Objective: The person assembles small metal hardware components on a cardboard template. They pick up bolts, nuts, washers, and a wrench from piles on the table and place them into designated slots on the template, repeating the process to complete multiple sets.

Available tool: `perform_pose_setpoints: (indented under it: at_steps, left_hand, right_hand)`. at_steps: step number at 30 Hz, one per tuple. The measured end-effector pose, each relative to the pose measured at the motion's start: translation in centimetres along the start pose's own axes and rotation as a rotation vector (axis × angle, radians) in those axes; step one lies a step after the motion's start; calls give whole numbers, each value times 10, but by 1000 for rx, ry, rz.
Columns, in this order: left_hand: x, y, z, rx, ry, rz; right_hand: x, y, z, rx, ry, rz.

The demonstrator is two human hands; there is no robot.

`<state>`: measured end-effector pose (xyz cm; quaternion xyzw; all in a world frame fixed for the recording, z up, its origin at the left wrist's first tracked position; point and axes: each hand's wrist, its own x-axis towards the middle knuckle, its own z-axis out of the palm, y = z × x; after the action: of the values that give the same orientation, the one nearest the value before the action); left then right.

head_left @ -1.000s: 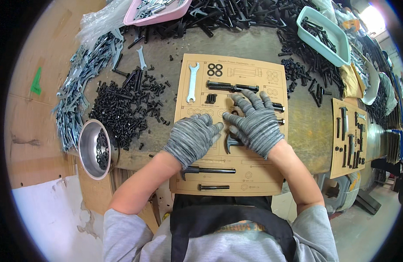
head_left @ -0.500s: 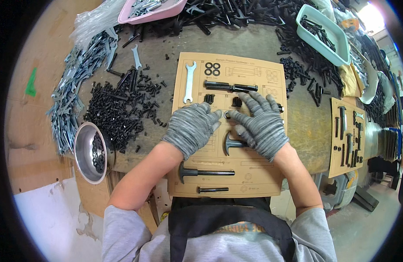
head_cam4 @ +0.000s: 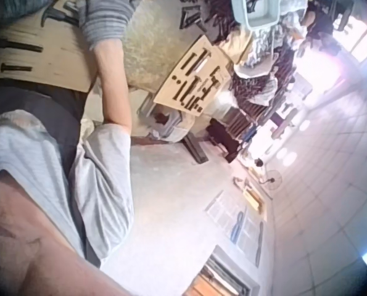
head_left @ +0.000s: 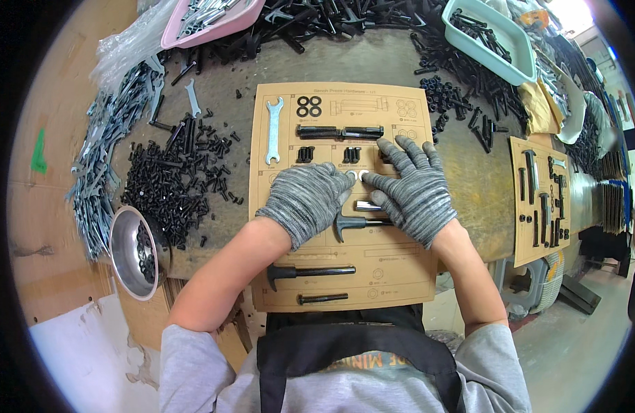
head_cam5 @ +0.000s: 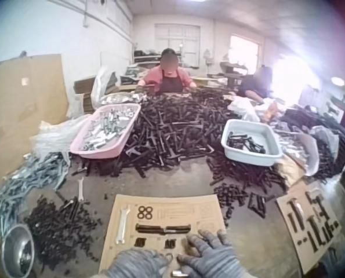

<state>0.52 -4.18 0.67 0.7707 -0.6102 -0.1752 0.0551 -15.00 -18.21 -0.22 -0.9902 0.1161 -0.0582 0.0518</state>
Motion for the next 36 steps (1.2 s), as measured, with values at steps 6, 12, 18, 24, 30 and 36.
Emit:
perform_pose_setpoints:
  at_steps: [6, 12, 18, 24, 30, 36]
  left_hand:
    - [4, 4, -3, 26, 64, 61]
    - [-6, 5, -13, -119, 211, 49]
    - [32, 30, -24, -253, 254, 169]
    - [94, 86, -25, -16, 162, 221]
    - [148, 112, -21, 153, 229, 231]
    - [202, 138, -6, 103, 251, 200]
  right_hand:
    - [-1, 1, -3, 11, -88, 43]
    - [-38, 58, -23, 267, 291, 263]
    - [-96, 129, -25, 405, 313, 743]
    - [-60, 163, -20, 303, 302, 565]
    - [-16, 176, -14, -100, 251, 556]
    - [-43, 201, -17, 55, 117, 750]
